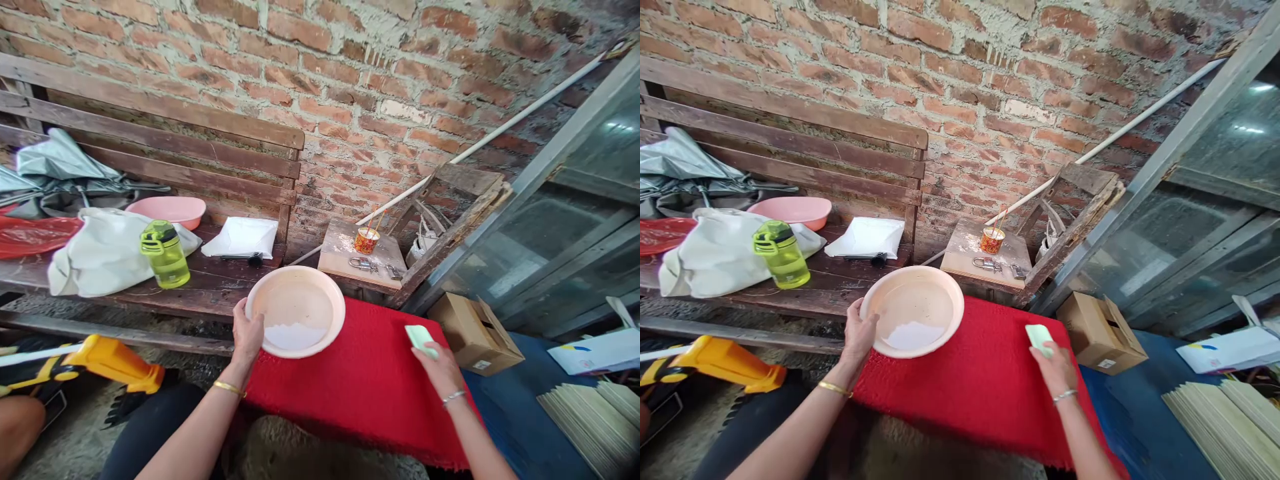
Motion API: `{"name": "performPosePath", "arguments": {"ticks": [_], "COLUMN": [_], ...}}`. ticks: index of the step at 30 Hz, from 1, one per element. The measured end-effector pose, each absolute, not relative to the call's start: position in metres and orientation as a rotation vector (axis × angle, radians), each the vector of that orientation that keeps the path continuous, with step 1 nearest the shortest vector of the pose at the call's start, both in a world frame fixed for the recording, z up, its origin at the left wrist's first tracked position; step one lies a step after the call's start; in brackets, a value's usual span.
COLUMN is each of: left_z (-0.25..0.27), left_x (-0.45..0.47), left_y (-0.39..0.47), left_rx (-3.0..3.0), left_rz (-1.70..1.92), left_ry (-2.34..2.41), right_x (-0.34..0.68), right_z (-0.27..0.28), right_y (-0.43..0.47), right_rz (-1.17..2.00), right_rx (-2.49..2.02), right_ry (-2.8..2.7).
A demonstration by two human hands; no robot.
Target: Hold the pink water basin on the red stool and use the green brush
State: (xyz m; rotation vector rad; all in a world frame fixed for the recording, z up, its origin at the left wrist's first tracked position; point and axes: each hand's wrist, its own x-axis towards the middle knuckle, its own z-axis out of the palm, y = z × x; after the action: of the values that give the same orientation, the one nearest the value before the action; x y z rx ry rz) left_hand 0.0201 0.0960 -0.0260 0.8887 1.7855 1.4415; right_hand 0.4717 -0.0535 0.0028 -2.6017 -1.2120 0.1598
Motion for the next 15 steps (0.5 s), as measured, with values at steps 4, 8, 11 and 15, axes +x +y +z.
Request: {"name": "performPosePath", "arguments": {"ticks": [4, 8, 11, 15], "left_z": [-0.027, -0.031, -0.033, -0.033], "left_x": [0.015, 0.012, 0.012, 0.014], "left_y": [0.098, 0.101, 0.101, 0.101], "left_rx": [0.915, 0.919, 0.921, 0.915], "left_rz": [1.405, 1.386, 1.403, 1.422], "left_ry": [1.803, 1.811, 1.822, 1.821], "right_x": [0.377, 0.349, 0.388, 0.484], "right_z": [-0.018, -0.029, -0.028, -0.016], "right_y": [-0.017, -0.004, -0.018, -0.072], "right_rz": [0.219, 0.241, 0.238, 0.198], "right_rx": [-2.352, -2.275, -2.378, -2.591], "right_ry": [-1.531, -1.645, -1.538, -1.225]}}
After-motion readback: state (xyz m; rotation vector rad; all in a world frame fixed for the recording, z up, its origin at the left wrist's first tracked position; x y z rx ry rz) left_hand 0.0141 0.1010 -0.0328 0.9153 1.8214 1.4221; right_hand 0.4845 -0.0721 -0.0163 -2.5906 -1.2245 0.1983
